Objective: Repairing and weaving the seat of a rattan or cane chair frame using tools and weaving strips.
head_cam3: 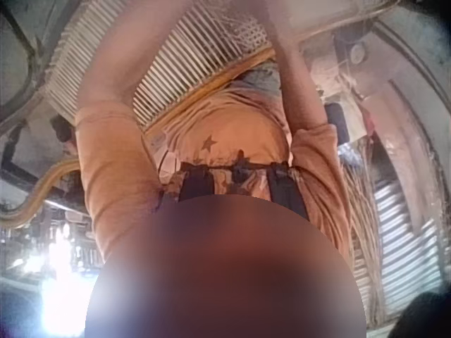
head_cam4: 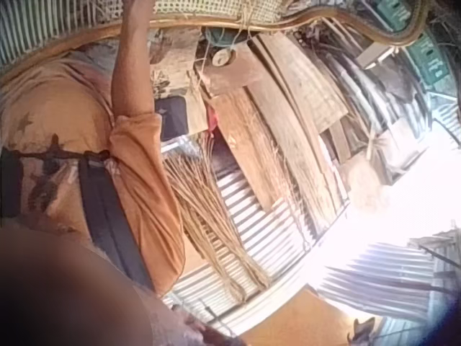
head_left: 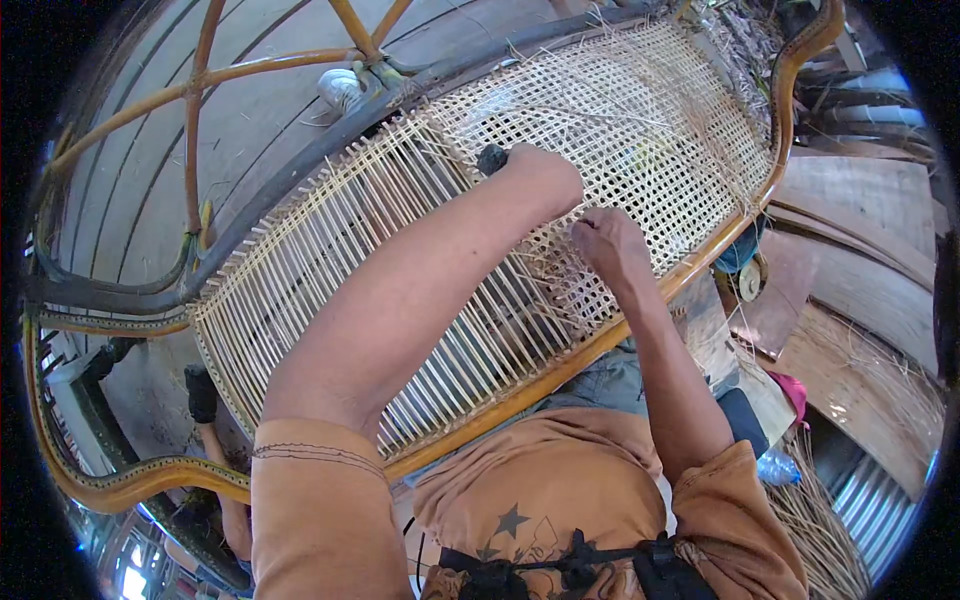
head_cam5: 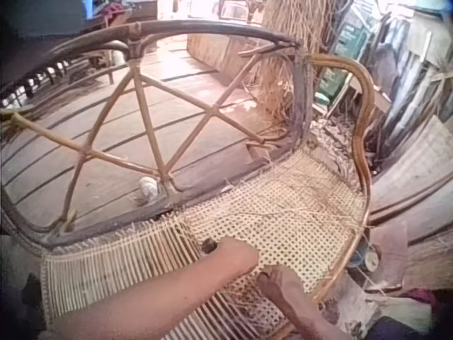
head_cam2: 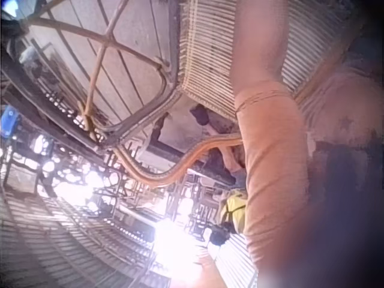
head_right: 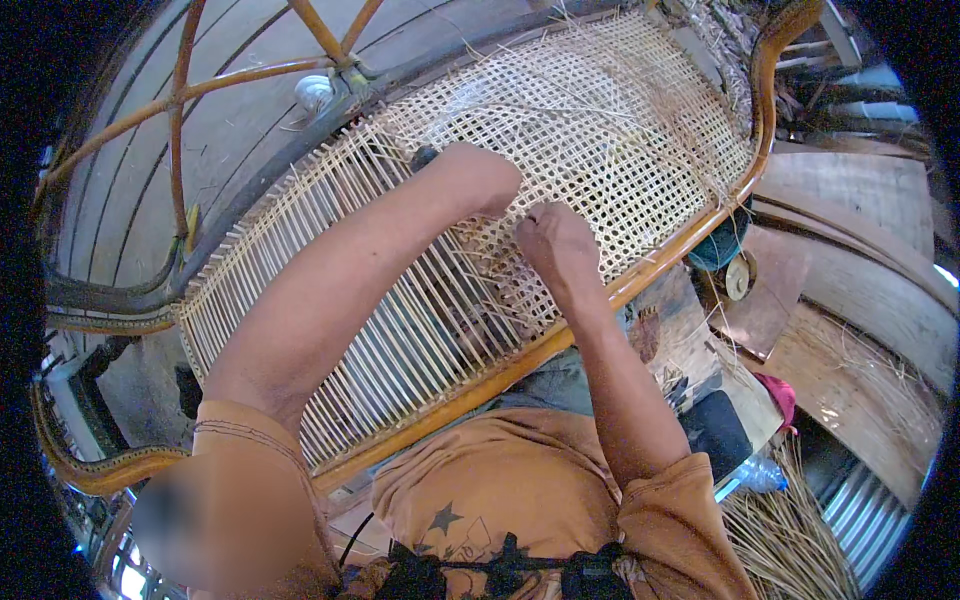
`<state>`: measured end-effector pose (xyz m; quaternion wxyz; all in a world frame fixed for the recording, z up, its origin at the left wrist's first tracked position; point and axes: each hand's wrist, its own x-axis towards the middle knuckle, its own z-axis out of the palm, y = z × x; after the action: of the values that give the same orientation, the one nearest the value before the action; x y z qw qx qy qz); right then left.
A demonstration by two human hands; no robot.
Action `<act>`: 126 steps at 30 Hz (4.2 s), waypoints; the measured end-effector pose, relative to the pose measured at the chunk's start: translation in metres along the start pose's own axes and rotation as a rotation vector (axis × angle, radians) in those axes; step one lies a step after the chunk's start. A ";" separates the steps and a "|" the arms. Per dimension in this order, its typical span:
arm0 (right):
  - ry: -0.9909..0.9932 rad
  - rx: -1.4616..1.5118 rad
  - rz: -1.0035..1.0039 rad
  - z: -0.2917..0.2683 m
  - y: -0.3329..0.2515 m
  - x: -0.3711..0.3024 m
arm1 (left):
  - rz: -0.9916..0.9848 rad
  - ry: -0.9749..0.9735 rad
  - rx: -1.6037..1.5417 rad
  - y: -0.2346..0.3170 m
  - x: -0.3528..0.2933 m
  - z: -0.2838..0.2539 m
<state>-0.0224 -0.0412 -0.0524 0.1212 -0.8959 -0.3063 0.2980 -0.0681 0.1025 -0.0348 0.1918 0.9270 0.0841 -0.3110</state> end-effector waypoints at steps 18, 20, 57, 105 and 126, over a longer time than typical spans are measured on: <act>0.096 -0.183 -0.253 0.023 0.007 0.001 | 0.001 0.043 -0.048 -0.009 -0.006 0.013; 0.303 -0.087 -0.565 0.022 0.010 -0.002 | -0.009 0.110 -0.048 -0.006 -0.004 0.014; 0.021 0.345 -0.288 0.073 0.060 0.058 | 0.085 -0.055 0.218 0.014 0.014 0.001; 0.008 -0.293 -0.796 0.003 0.034 0.033 | -0.291 0.265 -0.425 -0.048 -0.036 0.051; -0.028 -0.011 -0.788 -0.010 0.043 0.038 | -0.057 -0.010 -0.519 -0.070 -0.013 0.041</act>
<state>0.0282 -0.0519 -0.0792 0.2172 -0.7064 -0.6298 0.2390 -0.1201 0.1492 -0.0782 0.4146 0.8425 0.1864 -0.2889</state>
